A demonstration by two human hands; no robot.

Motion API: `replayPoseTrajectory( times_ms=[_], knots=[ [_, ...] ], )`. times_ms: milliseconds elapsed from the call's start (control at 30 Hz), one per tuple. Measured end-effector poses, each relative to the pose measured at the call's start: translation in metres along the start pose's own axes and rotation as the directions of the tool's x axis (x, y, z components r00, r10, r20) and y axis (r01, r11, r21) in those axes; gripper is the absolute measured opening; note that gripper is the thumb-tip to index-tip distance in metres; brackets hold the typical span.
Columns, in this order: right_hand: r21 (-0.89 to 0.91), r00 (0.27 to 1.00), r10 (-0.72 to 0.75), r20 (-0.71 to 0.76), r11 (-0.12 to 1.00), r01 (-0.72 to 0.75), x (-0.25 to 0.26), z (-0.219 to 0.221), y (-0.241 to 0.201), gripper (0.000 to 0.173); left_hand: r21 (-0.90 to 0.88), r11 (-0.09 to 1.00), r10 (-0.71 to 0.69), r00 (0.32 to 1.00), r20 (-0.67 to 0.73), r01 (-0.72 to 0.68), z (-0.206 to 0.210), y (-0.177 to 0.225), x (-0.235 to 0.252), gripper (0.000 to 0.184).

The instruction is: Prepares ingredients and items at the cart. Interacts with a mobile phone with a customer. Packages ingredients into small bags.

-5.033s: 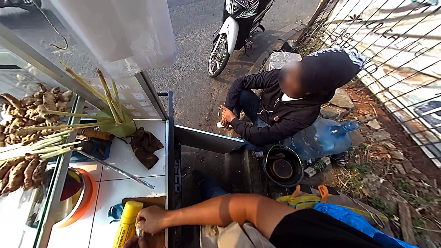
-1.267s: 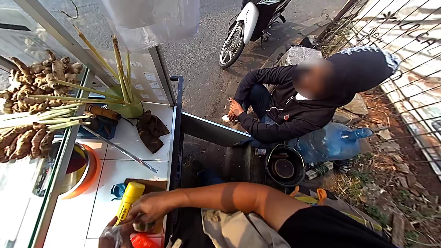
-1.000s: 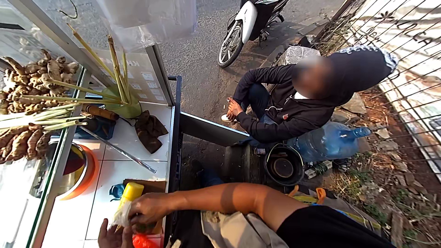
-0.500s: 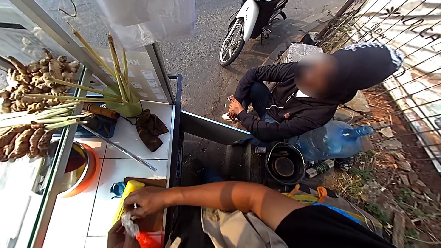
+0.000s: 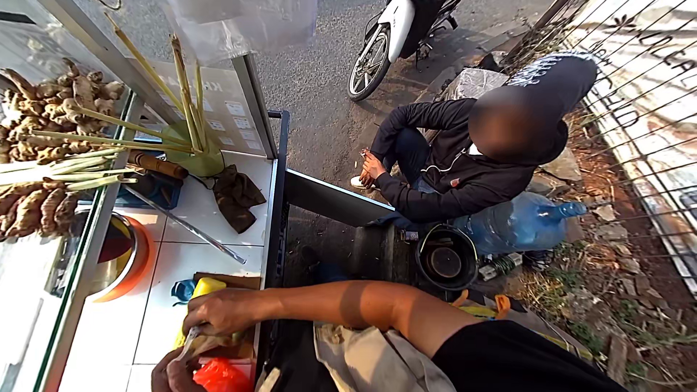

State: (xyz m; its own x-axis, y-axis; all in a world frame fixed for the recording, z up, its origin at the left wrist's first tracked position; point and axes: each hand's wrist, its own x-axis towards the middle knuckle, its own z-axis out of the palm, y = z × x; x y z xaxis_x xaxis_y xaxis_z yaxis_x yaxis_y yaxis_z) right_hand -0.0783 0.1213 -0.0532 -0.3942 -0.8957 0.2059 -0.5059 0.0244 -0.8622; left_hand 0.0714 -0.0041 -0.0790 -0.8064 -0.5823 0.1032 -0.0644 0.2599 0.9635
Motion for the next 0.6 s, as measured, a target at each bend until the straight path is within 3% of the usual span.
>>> replayPoseTrajectory(
  times_ms=[133,333,400,500,600],
  knots=[
    [0.054,1.000,-0.019,-0.023,0.998,0.020,0.001,0.001,0.001,0.020,0.114,0.993,0.008,1.000,0.013,-0.009,0.000,0.019,0.005,0.017],
    [0.179,0.987,-0.017,-0.158,0.983,0.046,0.004,0.011,0.002,0.020,0.043,0.999,-0.021,0.966,0.257,0.010,-0.017,0.021,0.010,0.013],
    [0.268,0.985,0.050,-0.165,0.963,-0.004,0.002,0.018,0.000,0.022,0.005,0.998,-0.067,0.963,0.261,0.068,-0.016,0.021,0.009,0.011],
    [0.452,0.968,0.222,-0.121,0.880,-0.145,-0.003,0.021,-0.008,0.038,-0.093,0.979,-0.156,0.958,0.240,0.183,-0.013,0.018,0.006,0.011],
    [0.498,0.950,0.301,-0.082,0.838,-0.223,-0.008,0.020,-0.012,0.048,-0.231,0.927,-0.237,0.938,0.253,0.296,-0.008,0.019,0.001,0.014]
  ],
)
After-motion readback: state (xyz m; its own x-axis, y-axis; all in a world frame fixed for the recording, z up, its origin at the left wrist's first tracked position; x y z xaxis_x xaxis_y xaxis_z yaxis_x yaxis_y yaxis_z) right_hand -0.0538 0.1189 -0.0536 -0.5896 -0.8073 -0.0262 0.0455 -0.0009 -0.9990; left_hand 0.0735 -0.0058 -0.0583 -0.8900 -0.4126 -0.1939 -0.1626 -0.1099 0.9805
